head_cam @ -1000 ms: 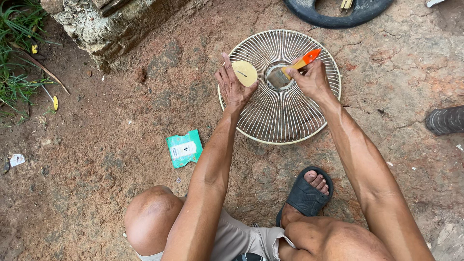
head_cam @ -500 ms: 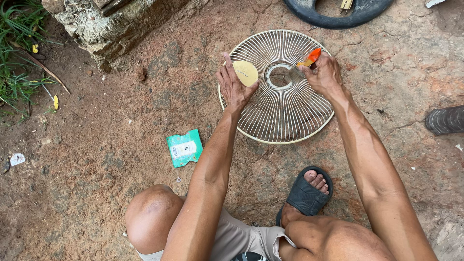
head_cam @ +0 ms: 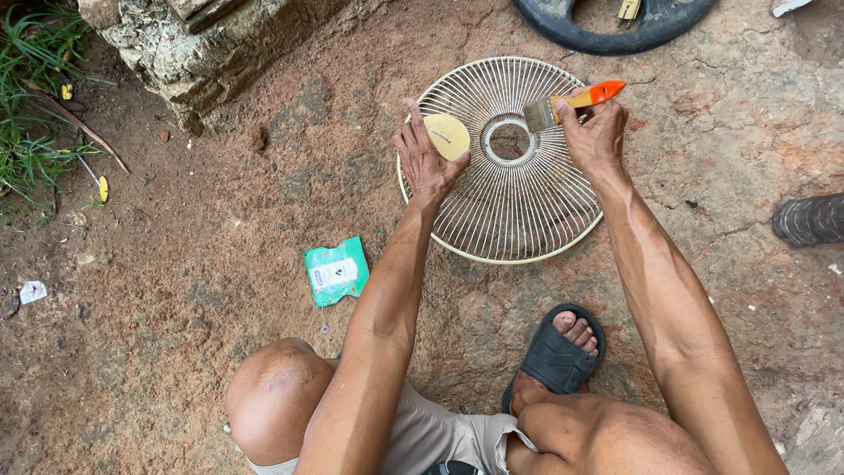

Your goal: The person sits on the ground working on a round electric fan blade guard. They pry off and reposition the plastic center hub cap, use a brush to apply a substance around the hub area, and press the cap back into place on the guard.

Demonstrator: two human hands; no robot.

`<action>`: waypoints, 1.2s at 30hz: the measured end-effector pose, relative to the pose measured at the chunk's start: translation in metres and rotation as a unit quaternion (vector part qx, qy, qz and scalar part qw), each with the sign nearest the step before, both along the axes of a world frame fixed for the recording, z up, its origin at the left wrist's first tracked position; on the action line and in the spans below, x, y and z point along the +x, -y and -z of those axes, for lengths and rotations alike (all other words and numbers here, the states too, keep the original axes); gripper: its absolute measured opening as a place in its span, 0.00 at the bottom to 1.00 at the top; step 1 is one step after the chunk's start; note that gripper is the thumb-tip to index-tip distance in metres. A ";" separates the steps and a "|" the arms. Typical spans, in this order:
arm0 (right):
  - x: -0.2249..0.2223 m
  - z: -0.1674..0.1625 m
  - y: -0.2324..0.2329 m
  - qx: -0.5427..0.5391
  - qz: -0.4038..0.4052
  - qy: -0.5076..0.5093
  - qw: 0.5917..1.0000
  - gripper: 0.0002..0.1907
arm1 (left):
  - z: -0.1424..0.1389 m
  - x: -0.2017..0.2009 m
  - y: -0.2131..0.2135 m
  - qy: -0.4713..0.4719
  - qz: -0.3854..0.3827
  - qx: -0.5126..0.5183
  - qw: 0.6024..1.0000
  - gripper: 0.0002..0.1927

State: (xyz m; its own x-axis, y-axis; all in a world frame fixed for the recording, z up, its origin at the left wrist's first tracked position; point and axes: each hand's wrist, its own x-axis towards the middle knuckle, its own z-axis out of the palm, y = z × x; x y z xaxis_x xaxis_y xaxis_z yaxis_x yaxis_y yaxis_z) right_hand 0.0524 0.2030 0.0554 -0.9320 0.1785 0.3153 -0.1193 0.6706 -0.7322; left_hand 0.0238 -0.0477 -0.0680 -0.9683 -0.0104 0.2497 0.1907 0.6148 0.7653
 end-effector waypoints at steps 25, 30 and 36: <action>-0.016 0.004 0.027 -0.076 0.053 0.064 0.994 0.11 | -0.001 0.001 -0.002 0.029 -0.004 -0.008 1.000 0.74; -0.020 0.005 0.045 -0.134 0.043 0.073 0.987 0.09 | -0.002 0.001 -0.001 0.016 -0.006 -0.008 1.000 0.73; -0.022 0.006 0.046 0.009 0.052 0.101 0.994 0.13 | -0.004 0.001 0.001 0.023 -0.006 0.000 1.000 0.73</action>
